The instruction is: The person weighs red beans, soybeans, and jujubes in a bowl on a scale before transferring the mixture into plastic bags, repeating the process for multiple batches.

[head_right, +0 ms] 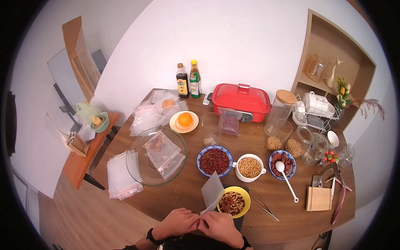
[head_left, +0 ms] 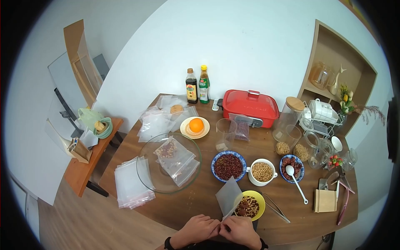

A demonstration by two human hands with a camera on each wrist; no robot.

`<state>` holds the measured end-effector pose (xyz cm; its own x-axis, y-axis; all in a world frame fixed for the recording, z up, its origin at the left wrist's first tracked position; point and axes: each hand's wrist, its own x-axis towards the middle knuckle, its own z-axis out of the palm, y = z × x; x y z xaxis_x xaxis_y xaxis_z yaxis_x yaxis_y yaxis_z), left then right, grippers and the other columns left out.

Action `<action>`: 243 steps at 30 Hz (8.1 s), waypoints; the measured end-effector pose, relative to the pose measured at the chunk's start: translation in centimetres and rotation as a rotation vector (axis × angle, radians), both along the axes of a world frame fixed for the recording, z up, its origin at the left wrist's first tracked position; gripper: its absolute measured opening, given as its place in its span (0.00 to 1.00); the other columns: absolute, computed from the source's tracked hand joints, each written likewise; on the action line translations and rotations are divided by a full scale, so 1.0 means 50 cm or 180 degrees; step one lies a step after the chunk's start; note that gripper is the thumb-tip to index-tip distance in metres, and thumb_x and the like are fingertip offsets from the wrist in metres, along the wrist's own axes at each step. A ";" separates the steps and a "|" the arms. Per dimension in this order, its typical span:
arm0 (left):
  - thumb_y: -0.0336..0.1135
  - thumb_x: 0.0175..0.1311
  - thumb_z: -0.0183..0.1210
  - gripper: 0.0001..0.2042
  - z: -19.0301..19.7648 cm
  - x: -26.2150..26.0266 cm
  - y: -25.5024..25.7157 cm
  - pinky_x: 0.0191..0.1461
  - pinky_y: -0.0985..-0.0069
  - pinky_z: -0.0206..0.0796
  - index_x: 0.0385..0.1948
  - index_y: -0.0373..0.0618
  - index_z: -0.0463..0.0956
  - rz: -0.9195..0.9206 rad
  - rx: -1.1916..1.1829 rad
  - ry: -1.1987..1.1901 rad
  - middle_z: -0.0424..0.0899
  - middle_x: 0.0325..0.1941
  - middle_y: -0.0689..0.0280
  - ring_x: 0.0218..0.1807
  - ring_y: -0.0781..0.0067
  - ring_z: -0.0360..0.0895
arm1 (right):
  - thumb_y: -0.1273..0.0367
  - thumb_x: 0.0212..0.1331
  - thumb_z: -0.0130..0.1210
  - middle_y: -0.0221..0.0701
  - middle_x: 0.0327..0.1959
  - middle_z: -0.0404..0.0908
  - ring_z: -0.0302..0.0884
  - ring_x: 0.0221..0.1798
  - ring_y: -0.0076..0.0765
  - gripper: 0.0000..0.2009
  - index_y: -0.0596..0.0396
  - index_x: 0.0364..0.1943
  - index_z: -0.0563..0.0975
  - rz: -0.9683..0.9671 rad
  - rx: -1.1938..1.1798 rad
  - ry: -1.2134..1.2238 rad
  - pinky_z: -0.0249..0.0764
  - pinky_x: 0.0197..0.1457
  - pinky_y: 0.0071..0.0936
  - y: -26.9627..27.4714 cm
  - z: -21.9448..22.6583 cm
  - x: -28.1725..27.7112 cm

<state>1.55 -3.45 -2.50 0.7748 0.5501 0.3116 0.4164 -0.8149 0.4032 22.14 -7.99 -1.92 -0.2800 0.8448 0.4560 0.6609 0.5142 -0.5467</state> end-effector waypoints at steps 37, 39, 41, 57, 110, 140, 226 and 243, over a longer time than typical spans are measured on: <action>0.30 0.49 0.75 0.09 0.118 -0.074 -0.013 0.32 0.75 0.73 0.25 0.47 0.80 -0.0069 0.0530 -0.1262 0.79 0.23 0.70 0.25 0.67 0.79 | 0.85 0.61 0.51 0.47 0.47 0.87 0.88 0.47 0.51 0.20 0.62 0.57 0.81 -0.0589 -0.0115 0.1433 0.81 0.53 0.34 -0.004 0.043 -0.011; 0.37 0.47 0.81 0.17 0.131 -0.063 -0.010 0.49 0.70 0.76 0.38 0.49 0.84 0.0101 0.0691 -0.1265 0.86 0.48 0.65 0.47 0.63 0.83 | 0.85 0.60 0.51 0.48 0.49 0.87 0.87 0.49 0.55 0.22 0.61 0.59 0.81 -0.0497 -0.0227 0.1621 0.82 0.55 0.37 -0.003 0.037 -0.012; 0.44 0.46 0.81 0.30 0.107 -0.071 -0.006 0.68 0.57 0.68 0.54 0.56 0.81 -0.0011 0.0451 -0.0824 0.74 0.72 0.60 0.69 0.53 0.73 | 0.83 0.61 0.53 0.47 0.46 0.87 0.88 0.47 0.54 0.22 0.60 0.61 0.79 -0.0108 -0.1064 0.1939 0.82 0.52 0.36 -0.007 0.033 -0.019; 0.36 0.46 0.78 0.35 0.048 -0.052 0.015 0.67 0.46 0.68 0.61 0.57 0.75 -0.0097 0.0234 -0.0540 0.78 0.60 0.56 0.59 0.51 0.78 | 0.75 0.67 0.61 0.42 0.48 0.88 0.89 0.44 0.42 0.18 0.60 0.60 0.78 -0.0502 -0.1557 0.1330 0.83 0.48 0.34 -0.011 0.043 -0.014; 0.45 0.41 0.81 0.58 -0.052 0.125 0.015 0.74 0.50 0.56 0.77 0.34 0.56 0.1367 -0.0286 -0.0665 0.66 0.76 0.51 0.70 0.48 0.68 | 0.81 0.51 0.61 0.30 0.25 0.77 0.76 0.20 0.32 0.34 0.57 0.69 0.76 -0.1996 0.0455 -0.0431 0.78 0.27 0.31 -0.003 0.030 0.026; 0.43 0.40 0.82 0.55 -0.053 0.143 0.021 0.72 0.53 0.59 0.73 0.29 0.60 0.1462 -0.0127 -0.1068 0.69 0.73 0.48 0.68 0.50 0.72 | 0.78 0.48 0.67 0.28 0.23 0.73 0.75 0.19 0.29 0.36 0.60 0.69 0.76 -0.1753 0.0724 -0.0623 0.76 0.26 0.28 0.011 0.063 0.022; 0.27 0.55 0.72 0.06 0.031 -0.151 0.046 0.55 0.69 0.70 0.30 0.48 0.83 0.0632 0.0344 -0.1729 0.91 0.35 0.73 0.39 0.69 0.86 | 0.75 0.53 0.60 0.36 0.45 0.85 0.83 0.45 0.43 0.11 0.59 0.42 0.80 0.0260 0.0053 -0.0644 0.80 0.46 0.38 -0.036 0.102 -0.029; 0.29 0.55 0.69 0.03 0.106 -0.179 0.047 0.50 0.65 0.69 0.30 0.45 0.85 0.0877 0.0251 -0.0698 0.84 0.30 0.68 0.36 0.62 0.80 | 0.74 0.58 0.68 0.36 0.40 0.86 0.82 0.39 0.46 0.16 0.59 0.51 0.82 -0.0385 -0.0123 0.0201 0.80 0.43 0.40 0.001 0.095 0.012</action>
<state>-7.39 -1.08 2.80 0.5108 0.6967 0.5038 0.5354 -0.7162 0.4476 22.73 -7.96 2.84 -0.1468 0.8880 0.4358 0.6805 0.4104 -0.6070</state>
